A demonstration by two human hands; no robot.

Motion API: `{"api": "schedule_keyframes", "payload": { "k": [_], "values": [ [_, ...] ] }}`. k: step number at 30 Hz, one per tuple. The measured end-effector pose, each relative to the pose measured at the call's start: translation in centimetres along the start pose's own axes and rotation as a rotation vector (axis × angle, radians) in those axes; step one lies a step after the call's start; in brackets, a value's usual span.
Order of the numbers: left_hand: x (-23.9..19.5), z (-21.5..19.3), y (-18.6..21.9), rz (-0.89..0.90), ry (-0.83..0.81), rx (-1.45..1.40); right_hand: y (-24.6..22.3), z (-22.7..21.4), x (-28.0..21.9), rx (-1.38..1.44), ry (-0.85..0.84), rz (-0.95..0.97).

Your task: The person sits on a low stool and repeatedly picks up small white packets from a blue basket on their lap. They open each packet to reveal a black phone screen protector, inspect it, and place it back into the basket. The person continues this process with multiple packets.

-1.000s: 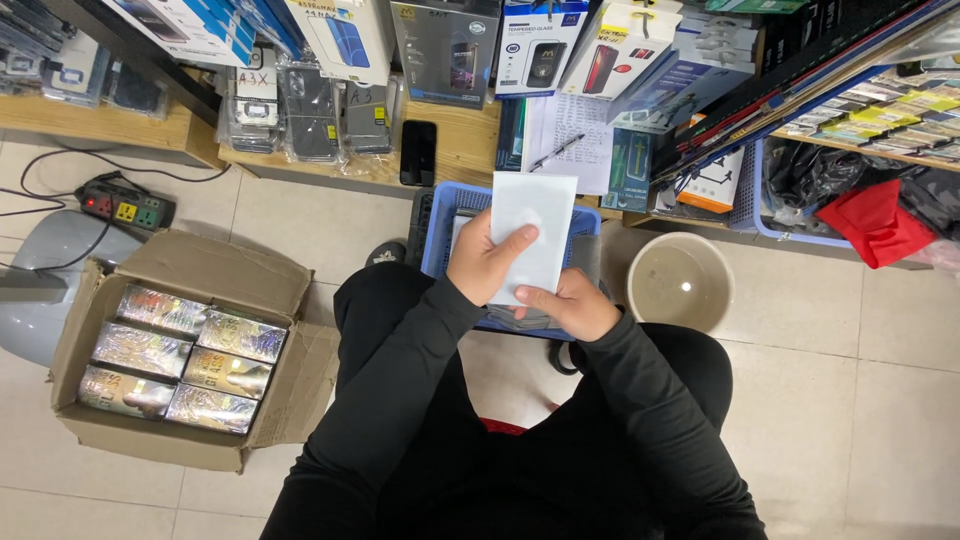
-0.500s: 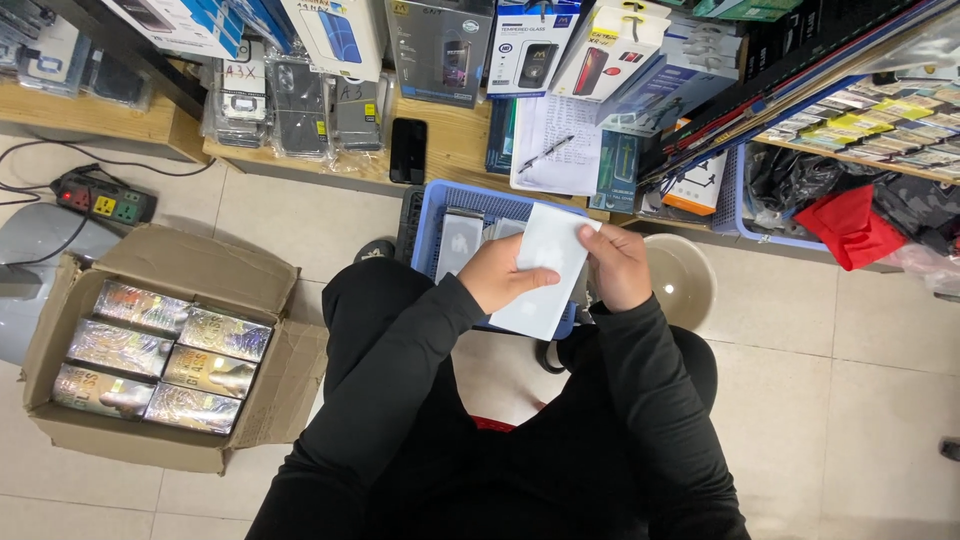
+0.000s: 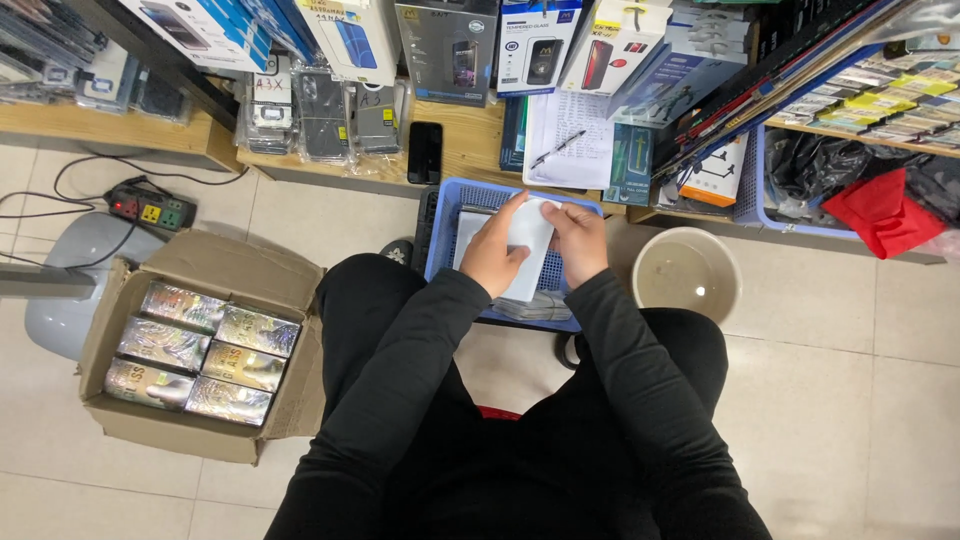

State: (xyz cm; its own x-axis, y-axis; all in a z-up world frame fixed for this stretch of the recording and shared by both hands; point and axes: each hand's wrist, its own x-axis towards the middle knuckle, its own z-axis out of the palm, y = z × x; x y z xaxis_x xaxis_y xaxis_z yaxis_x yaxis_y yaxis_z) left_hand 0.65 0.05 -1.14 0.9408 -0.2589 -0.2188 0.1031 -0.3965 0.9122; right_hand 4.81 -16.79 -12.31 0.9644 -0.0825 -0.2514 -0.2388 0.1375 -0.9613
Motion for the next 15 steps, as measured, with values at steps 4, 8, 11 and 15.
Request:
{"api": "schedule_keyframes", "payload": {
  "k": [4, 8, 11, 15],
  "values": [
    [-0.4, -0.3, 0.7, -0.011, -0.019, -0.010, -1.2, 0.4, -0.1, 0.028, 0.022, 0.019],
    [-0.1, -0.5, 0.9, -0.080, -0.025, -0.025, -3.6, -0.2, -0.8, 0.026, 0.210, 0.003],
    [2.7, 0.9, -3.1, -0.260, 0.059, 0.067, -4.9, -1.2, -0.9, 0.021, 0.366, -0.007],
    [8.4, 4.0, -16.1, -0.554, 0.251, 0.233, -6.1, -1.3, -1.7, 0.065, 0.428, 0.005]
  ]
}}
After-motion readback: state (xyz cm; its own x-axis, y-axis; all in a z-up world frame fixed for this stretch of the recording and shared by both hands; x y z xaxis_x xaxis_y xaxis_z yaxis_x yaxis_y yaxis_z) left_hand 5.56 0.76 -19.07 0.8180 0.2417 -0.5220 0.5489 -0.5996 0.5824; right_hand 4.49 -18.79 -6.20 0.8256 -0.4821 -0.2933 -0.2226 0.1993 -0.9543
